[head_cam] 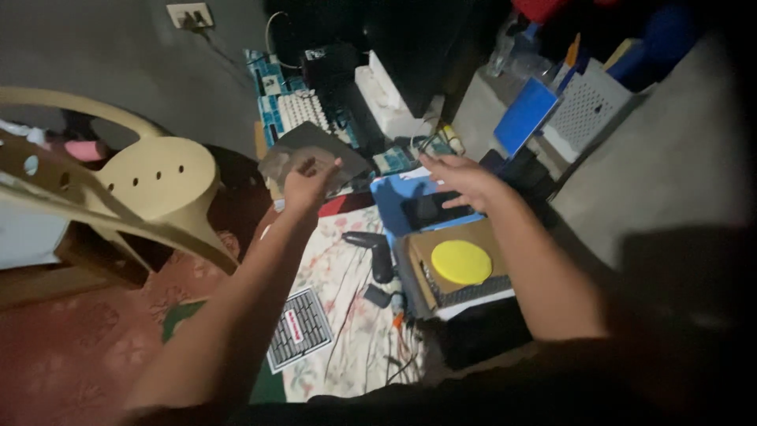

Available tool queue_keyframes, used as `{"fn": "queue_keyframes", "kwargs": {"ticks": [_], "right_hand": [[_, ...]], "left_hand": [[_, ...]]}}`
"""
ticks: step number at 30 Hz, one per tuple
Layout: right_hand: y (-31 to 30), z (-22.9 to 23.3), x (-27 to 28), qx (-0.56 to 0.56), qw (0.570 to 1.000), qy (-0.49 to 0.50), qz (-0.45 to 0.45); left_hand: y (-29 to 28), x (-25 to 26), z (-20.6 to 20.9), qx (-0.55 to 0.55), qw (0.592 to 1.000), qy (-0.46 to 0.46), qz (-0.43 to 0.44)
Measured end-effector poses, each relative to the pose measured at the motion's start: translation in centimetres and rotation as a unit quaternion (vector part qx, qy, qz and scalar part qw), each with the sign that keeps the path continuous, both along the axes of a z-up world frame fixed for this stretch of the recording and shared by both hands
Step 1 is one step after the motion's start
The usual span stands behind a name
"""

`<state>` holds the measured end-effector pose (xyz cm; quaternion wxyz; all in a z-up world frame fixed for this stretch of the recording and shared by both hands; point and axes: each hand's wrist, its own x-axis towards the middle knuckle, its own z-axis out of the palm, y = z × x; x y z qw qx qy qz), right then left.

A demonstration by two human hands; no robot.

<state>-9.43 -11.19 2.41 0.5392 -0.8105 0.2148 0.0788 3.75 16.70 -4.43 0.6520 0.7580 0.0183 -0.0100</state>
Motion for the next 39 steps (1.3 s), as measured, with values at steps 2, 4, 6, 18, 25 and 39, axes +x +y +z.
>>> {"fn": "queue_keyframes", "kwargs": {"ticks": [2, 4, 6, 18, 25, 39], "right_hand": [[1.5, -0.4, -1.1, 0.06, 0.998, 0.013, 0.028], [2.7, -1.5, -1.7, 0.062, 0.997, 0.021, 0.037], [4.1, -2.2, -2.4, 0.066, 0.996, 0.03, 0.046], [10.0, -11.0, -4.8, 0.127, 0.99, 0.044, 0.049], [13.3, -17.5, -7.0, 0.117, 0.985, 0.12, 0.038], [15.3, -34.5, -5.7, -0.124, 0.97, 0.152, 0.146]], "left_hand": [[1.8, -0.9, -1.1, 0.031, 0.999, -0.004, -0.013], [3.7, -1.2, -3.3, 0.006, 1.0, 0.008, -0.028], [5.4, -1.8, -5.1, -0.018, 0.999, 0.023, -0.044], [14.3, -9.2, -10.4, 0.028, 0.994, 0.106, -0.013], [17.6, -12.7, -13.6, 0.03, 0.989, 0.145, -0.002], [13.5, -12.3, -18.9, 0.056, 0.98, 0.154, -0.11]]}}
